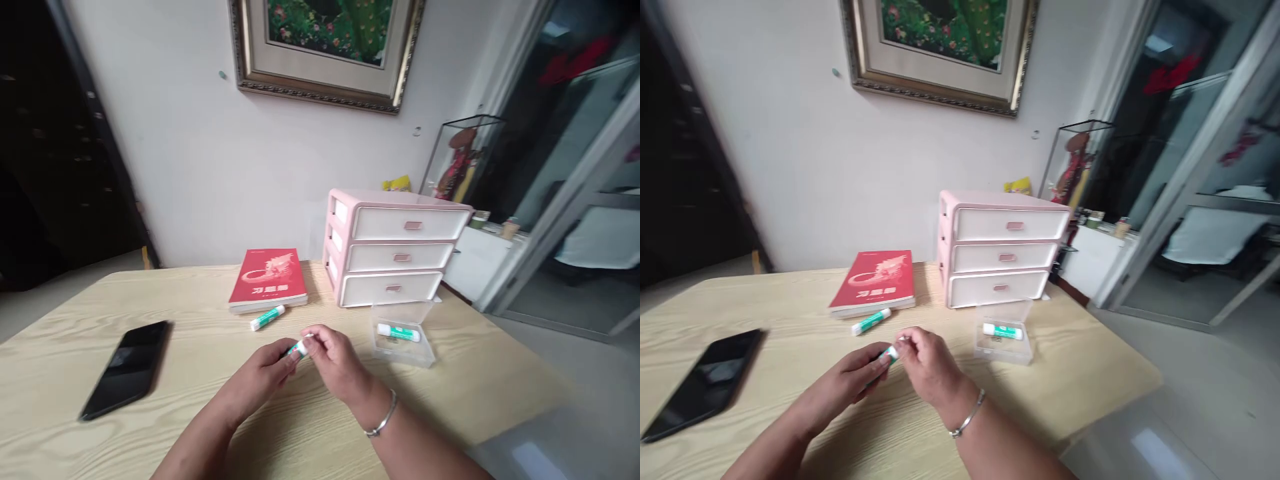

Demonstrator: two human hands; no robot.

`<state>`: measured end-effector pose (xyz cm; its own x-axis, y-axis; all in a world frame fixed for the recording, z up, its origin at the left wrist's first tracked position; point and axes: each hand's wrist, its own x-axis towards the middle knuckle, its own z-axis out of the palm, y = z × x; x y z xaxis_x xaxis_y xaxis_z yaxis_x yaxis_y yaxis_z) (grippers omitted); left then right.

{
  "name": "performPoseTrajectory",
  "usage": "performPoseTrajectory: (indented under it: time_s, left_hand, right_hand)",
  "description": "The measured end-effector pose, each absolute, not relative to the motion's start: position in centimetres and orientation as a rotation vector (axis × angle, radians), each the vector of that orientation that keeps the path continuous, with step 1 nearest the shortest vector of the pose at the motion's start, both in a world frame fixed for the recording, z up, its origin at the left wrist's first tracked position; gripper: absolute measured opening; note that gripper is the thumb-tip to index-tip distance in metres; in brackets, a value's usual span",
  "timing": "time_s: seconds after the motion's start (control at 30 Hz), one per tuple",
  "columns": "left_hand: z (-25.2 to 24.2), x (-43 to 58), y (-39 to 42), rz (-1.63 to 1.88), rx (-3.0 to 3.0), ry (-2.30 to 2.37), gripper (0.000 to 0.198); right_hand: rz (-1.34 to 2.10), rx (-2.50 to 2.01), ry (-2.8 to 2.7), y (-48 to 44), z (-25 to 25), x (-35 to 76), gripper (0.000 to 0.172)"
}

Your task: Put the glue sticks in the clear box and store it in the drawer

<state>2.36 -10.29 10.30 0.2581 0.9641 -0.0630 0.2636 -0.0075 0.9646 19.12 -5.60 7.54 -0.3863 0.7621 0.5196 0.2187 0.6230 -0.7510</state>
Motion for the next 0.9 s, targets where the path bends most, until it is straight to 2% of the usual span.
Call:
performPoseTrajectory:
  time_s: [0.13, 0.33, 0.53, 0.73, 0.9]
  left_hand:
    - [9.4, 1.4, -9.9, 0.852, 1.404, 1.205, 0.052]
    - [5.8, 0.2, -7.6, 0.77, 1.442, 1.152, 0.048]
    - [5.9, 0.9, -7.4, 0.856, 1.54, 1.16, 0.046]
    - [5.7, -0.3, -7.5, 0.745, 1.306, 0.927, 0.041]
    - [5.6, 0.9, -7.7, 0.879, 1.753, 1.167, 0.033]
  right_hand:
    - [0.75, -0.737, -1.928, -5.8, 7.8, 19.3, 0.03]
    - [0.833, -0.763, -1.944, -4.3, 5.0, 20.2, 0.031]
    - [1.001, -0.89, -1.829, -3.0, 2.7, 19.9, 0.035]
    - [0.882, -0.695, -1.917, -4.5, 5.0, 20.4, 0.031]
    - [0.978, -0.859, -1.83, -4.1, 5.3, 19.8, 0.029]
